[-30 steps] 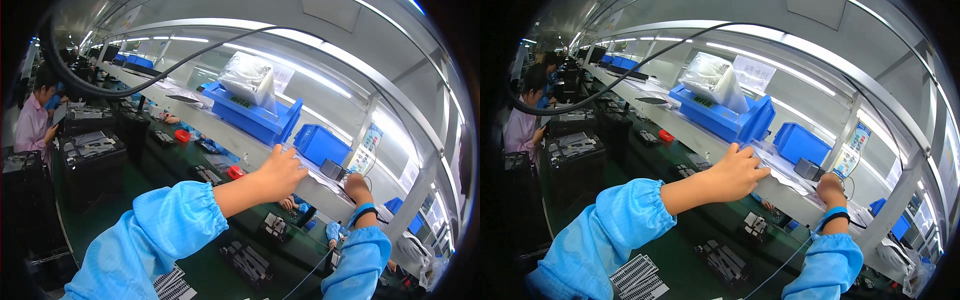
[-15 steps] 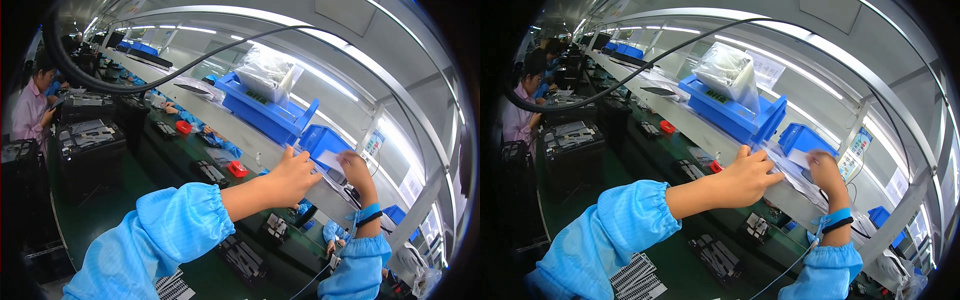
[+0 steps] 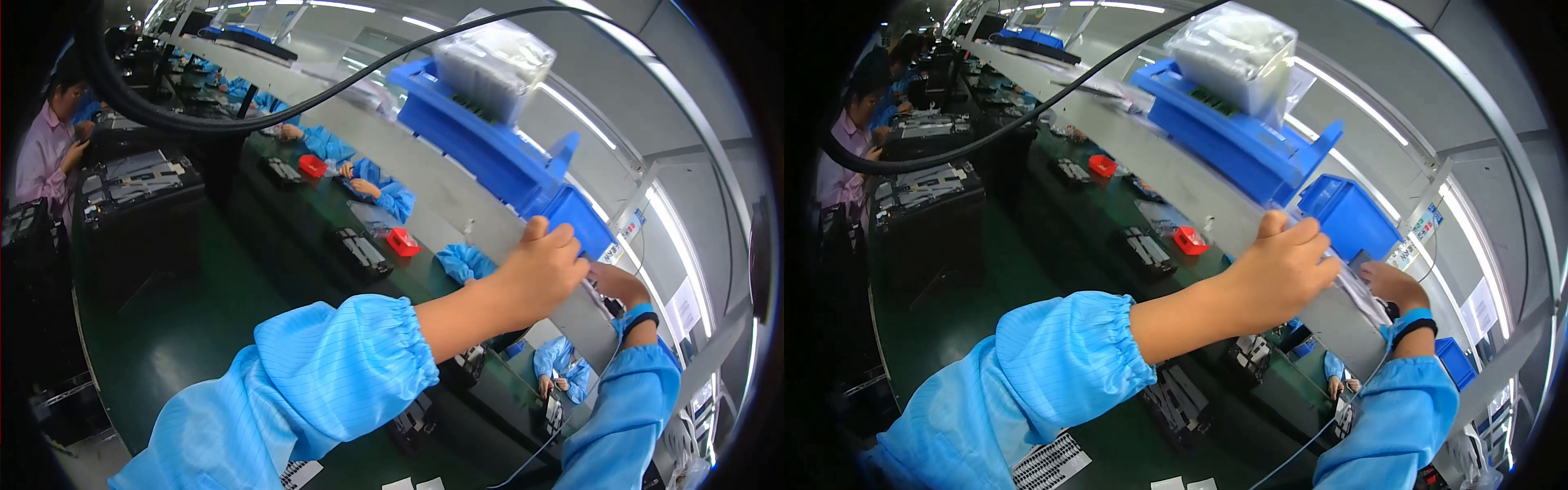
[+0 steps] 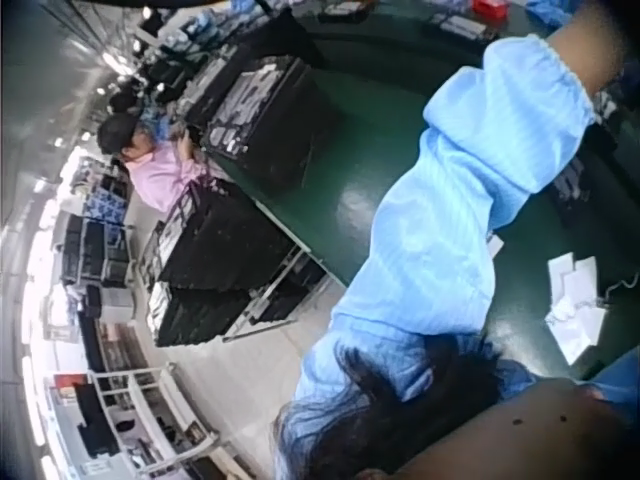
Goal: The person assembles internal components into tablets and applies adhesive strips to the tablets by hand.
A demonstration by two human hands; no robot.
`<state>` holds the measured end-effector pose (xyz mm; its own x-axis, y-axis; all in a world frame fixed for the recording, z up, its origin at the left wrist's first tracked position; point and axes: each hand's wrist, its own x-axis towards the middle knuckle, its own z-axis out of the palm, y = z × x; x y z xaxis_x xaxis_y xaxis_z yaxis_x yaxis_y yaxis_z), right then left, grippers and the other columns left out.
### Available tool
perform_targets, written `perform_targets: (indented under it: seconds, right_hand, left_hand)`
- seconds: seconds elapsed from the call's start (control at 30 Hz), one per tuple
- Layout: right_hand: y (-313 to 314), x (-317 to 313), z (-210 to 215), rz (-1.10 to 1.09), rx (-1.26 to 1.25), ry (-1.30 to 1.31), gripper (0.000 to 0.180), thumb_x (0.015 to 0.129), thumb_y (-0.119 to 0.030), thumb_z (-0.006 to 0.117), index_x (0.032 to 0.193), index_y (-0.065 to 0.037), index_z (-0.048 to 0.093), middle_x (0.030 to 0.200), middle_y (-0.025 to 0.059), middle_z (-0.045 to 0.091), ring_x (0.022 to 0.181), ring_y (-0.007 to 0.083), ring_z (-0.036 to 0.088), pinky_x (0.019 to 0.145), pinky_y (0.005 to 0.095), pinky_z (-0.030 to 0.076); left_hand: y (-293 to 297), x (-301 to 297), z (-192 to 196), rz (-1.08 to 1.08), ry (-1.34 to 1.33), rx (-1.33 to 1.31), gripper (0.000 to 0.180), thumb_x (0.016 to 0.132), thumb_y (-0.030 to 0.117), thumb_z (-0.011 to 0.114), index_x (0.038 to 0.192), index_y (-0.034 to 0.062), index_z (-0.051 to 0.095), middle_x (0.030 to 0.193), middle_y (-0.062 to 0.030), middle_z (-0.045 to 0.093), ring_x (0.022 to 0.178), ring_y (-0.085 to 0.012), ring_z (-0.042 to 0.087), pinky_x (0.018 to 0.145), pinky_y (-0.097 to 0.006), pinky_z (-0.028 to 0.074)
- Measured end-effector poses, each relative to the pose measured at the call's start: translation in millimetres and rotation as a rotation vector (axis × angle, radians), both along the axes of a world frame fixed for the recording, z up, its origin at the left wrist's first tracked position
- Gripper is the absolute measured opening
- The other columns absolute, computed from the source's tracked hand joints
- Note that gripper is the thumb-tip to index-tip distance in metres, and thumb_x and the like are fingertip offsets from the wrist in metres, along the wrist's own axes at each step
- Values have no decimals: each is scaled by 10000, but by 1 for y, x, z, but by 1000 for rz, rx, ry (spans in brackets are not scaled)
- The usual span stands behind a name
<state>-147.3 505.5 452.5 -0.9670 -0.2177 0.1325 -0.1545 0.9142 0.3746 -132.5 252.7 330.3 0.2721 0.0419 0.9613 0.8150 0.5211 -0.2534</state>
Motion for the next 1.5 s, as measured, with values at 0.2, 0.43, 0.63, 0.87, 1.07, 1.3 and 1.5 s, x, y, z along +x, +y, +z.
perform_targets:
  seconds: [0.2, 0.43, 0.63, 0.87, 1.07, 1.3, 1.5]
  right_hand:
    - [20, 10, 2, -480, 307, 21, 302, 704, -65, 434, 981, 4, 533, 972, 196, 565, 916, 355, 536, 781, 377, 430]
    - [33, 59, 11, -20, -285, 324, 298, 684, 3, 453, 965, 24, 549, 923, 162, 589, 855, 299, 562, 787, 317, 429]
    - [-45, 127, -14, 44, -539, 367, 257, 731, -118, 491, 916, 38, 576, 854, 169, 602, 799, 237, 568, 729, 311, 429]
    - [-10, 97, -38, -205, -298, 213, 420, 793, -362, 433, 835, 21, 598, 879, 247, 572, 855, 391, 535, 776, 402, 415]
    - [-77, 114, -28, 125, -969, 186, 380, 790, -317, 486, 862, 43, 583, 821, 150, 603, 780, 245, 548, 735, 318, 411]
    - [-37, 143, -20, 35, -615, 305, 339, 759, -244, 538, 953, 30, 584, 895, 143, 607, 845, 228, 562, 781, 280, 416]
    - [-46, 124, -45, 70, -627, 321, 252, 707, -205, 576, 857, -8, 622, 868, 150, 609, 804, 277, 576, 714, 321, 440]
  left_hand:
    - [5, 3, 0, -5, 16, 70, 83, 612, 58, 514, 678, 101, 489, 677, -32, 438, 790, -192, 432, 748, -347, 247]
    - [6, 1, -2, -27, -16, 31, 68, 627, 75, 518, 679, 112, 494, 683, -27, 449, 783, -186, 437, 736, -335, 260]
    - [-8, 4, 1, 30, -35, -23, 59, 667, 78, 527, 712, 108, 504, 704, -34, 470, 785, -197, 444, 722, -340, 271]
    - [-14, 24, 8, 252, -117, -312, 152, 668, 160, 589, 776, 82, 516, 766, -50, 504, 817, -216, 458, 716, -385, 287]
    - [-26, 29, 22, 146, -404, -423, 394, 678, 237, 599, 987, 20, 487, 887, -127, 518, 917, -269, 464, 783, -413, 307]
    - [-17, 19, 22, 145, -460, -316, 459, 729, 327, 563, 1086, 58, 458, 1004, -161, 527, 986, -292, 480, 784, -447, 340]
    - [-19, 20, 27, 213, -525, -593, 396, 755, 377, 523, 1003, 68, 530, 862, -136, 589, 885, -291, 541, 800, -428, 342]
